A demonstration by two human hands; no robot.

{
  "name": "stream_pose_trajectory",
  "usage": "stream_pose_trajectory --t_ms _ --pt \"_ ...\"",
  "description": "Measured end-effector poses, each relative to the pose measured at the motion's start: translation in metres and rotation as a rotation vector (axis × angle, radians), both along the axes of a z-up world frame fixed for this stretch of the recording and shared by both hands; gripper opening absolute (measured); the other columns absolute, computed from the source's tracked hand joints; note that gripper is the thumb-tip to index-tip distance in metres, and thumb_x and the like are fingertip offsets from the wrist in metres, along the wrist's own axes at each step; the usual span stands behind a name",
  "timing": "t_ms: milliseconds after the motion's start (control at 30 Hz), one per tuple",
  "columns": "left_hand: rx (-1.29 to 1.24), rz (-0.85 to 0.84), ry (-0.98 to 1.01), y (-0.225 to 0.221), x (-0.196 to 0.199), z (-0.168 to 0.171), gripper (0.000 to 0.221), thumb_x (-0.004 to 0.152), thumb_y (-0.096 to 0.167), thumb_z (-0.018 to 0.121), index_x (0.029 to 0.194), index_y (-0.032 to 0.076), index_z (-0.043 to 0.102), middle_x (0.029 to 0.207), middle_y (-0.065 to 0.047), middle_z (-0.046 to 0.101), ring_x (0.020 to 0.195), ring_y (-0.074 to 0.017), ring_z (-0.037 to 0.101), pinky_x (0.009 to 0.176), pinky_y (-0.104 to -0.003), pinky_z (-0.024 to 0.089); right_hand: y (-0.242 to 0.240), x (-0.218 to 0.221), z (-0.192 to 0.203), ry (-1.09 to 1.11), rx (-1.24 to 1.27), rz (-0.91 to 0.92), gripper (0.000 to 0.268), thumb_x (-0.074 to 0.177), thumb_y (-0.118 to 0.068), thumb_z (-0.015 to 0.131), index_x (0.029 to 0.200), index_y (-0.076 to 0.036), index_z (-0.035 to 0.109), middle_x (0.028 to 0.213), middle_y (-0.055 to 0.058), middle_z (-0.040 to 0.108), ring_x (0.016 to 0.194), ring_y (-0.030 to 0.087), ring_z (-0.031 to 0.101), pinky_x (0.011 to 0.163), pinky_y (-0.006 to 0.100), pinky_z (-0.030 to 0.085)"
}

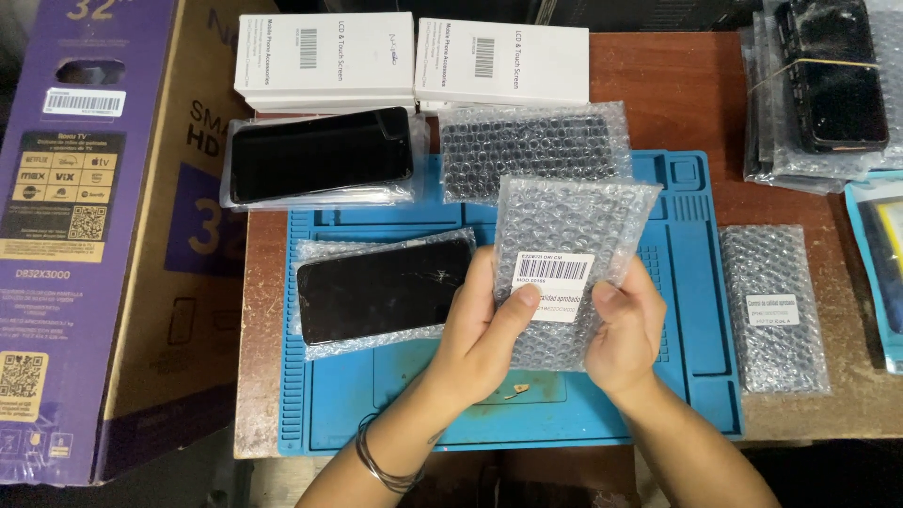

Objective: The person is unwrapping and inspecting various smartphone screen assemblies and frames, comparing them to each other and a phone body.

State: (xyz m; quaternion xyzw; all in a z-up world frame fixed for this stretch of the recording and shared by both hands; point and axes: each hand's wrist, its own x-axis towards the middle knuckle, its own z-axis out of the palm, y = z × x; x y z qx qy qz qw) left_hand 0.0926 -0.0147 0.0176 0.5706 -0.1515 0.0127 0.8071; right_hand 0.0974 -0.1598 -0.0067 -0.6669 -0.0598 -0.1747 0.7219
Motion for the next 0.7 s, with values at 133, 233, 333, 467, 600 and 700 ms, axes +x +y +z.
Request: stream_pose_trajectory --t_ms 133,233,333,467,600,700 --pt "0.044 0.018 -0.006 0.003 0.001 0.002 0.030 0.091 0.013 0.051 0.115 -0.005 0.051 0.100 -0.016 0.064 0.094 -0.0134 0.052 0.086 -0.036 0.043 0.003 0.000 0.004 -0.016 0.005 -0.003 0.039 0.082 -0.011 0.041 0.113 0.008 0.054 0.080 0.014 0.060 0.072 0.015 0.055 0.072 0.034 0.052" --pt "0.031 0.056 -0.040 0.002 0.004 0.008 0.025 0.090 0.012 0.052 0.109 -0.003 0.055 0.089 -0.013 0.066 0.087 -0.0108 0.054 0.080 -0.033 0.046 0.006 -0.001 0.007 -0.028 -0.018 -0.004 0.038 0.082 -0.012 0.041 0.111 0.008 0.056 0.080 0.014 0.061 0.072 0.015 0.055 0.072 0.034 0.052" --pt "0.034 0.084 -0.051 0.003 0.005 0.015 0.025 0.091 0.013 0.051 0.110 -0.002 0.057 0.086 -0.009 0.067 0.085 -0.0088 0.054 0.079 -0.035 0.048 0.006 -0.001 0.004 -0.040 -0.023 0.006 0.037 0.082 -0.011 0.042 0.110 0.008 0.056 0.079 0.014 0.061 0.071 0.016 0.055 0.071 0.034 0.052" --pt "0.034 0.112 -0.059 0.003 0.005 0.016 0.024 0.091 0.013 0.051 0.108 -0.003 0.058 0.083 -0.009 0.067 0.083 -0.0089 0.053 0.078 -0.036 0.049 0.004 -0.002 -0.001 -0.073 -0.040 0.040 0.034 0.081 -0.010 0.041 0.106 0.007 0.058 0.074 0.012 0.060 0.065 0.014 0.054 0.065 0.031 0.051" --pt "0.021 0.115 -0.063 0.003 0.005 0.016 0.024 0.091 0.013 0.052 0.109 -0.002 0.058 0.084 -0.009 0.067 0.084 -0.0084 0.052 0.079 -0.036 0.049 0.002 -0.002 0.001 -0.075 -0.057 0.047 0.035 0.081 -0.010 0.040 0.106 0.008 0.058 0.072 0.012 0.060 0.062 0.015 0.055 0.063 0.031 0.052" --pt "0.012 0.115 -0.060 0.003 0.005 0.012 0.026 0.091 0.013 0.052 0.111 -0.003 0.058 0.086 -0.010 0.067 0.086 -0.0092 0.053 0.080 -0.036 0.049 0.001 -0.001 -0.001 -0.073 -0.068 0.049 0.036 0.081 -0.011 0.040 0.106 0.008 0.058 0.072 0.012 0.060 0.061 0.015 0.055 0.063 0.032 0.052"
